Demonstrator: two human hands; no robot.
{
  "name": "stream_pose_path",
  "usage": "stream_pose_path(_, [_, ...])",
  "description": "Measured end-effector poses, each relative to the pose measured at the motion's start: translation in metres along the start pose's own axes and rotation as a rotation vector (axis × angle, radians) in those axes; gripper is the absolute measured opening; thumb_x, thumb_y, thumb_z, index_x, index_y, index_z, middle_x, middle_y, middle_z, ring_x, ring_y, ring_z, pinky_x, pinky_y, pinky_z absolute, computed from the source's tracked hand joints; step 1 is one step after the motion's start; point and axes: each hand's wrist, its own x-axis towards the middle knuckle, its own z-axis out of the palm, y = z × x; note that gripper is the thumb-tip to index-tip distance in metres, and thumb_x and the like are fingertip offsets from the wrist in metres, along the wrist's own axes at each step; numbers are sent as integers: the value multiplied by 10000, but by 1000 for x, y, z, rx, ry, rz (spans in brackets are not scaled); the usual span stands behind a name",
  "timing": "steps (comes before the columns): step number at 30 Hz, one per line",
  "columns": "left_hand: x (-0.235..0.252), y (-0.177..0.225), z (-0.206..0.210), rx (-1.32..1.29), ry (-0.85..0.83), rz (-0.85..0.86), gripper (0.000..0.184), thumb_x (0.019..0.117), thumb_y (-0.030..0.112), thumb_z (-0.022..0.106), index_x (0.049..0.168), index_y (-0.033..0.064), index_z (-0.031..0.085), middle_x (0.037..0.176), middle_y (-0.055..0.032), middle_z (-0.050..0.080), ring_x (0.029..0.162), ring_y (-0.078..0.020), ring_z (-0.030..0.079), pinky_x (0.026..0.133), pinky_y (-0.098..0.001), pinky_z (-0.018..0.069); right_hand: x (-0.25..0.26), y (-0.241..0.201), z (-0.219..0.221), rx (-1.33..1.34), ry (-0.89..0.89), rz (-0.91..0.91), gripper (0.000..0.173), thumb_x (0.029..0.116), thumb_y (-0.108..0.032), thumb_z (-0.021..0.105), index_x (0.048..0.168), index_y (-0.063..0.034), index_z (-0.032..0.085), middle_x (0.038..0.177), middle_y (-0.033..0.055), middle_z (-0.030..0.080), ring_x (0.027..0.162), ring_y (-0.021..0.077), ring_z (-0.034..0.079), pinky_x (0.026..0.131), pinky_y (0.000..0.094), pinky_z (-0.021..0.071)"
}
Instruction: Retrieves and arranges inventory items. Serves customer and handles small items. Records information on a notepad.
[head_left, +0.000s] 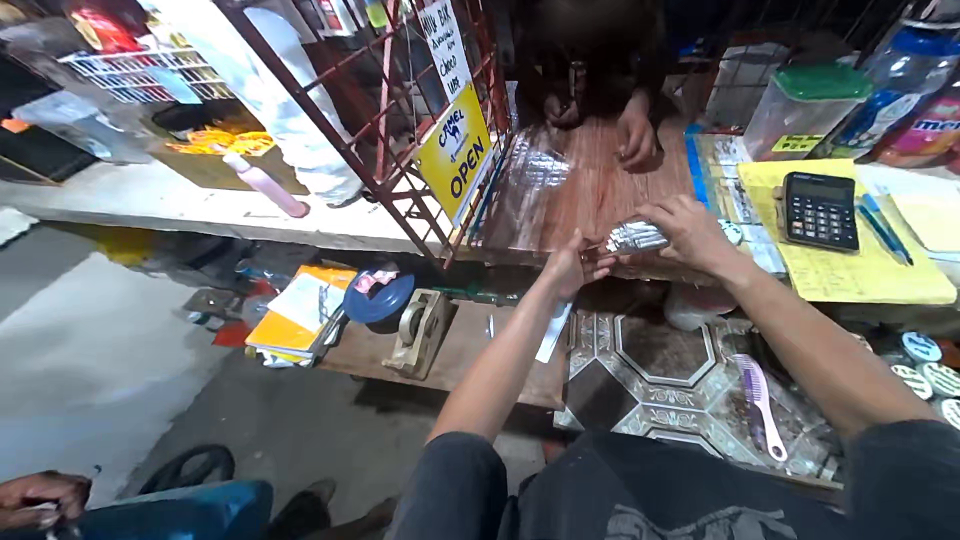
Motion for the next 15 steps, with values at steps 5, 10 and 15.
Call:
stream_pose_path(5, [7, 6, 1, -12, -2, 33, 521, 1130, 414, 252, 1221, 22, 582, 984, -91, 686, 798, -163, 696, 746, -308, 590, 1, 2, 1, 7, 44, 16, 766, 653, -107, 929, 1356, -73, 628, 1289, 244, 640, 1215, 488, 581, 979, 642, 485])
stream_pose_path(10, [14, 6, 3, 259, 36, 226, 226, 1035, 119, 593, 1211, -22, 607, 893, -75, 667, 698, -110, 649, 672, -269, 578, 0, 1, 4, -5, 86, 80, 784, 617, -6, 920, 1345, -65, 633, 1292, 247, 636, 1219, 490, 579, 980, 657, 476])
stream_pose_path(15, [23, 16, 14, 457, 103, 378, 172, 963, 29, 675, 1101, -71, 653, 888, -110, 690, 721, -116, 674, 706, -282, 594, -1, -2, 11, -25, 135, 143, 796, 615, 9, 911, 1352, -86, 626, 1298, 244, 628, 1222, 487, 574, 971, 649, 479])
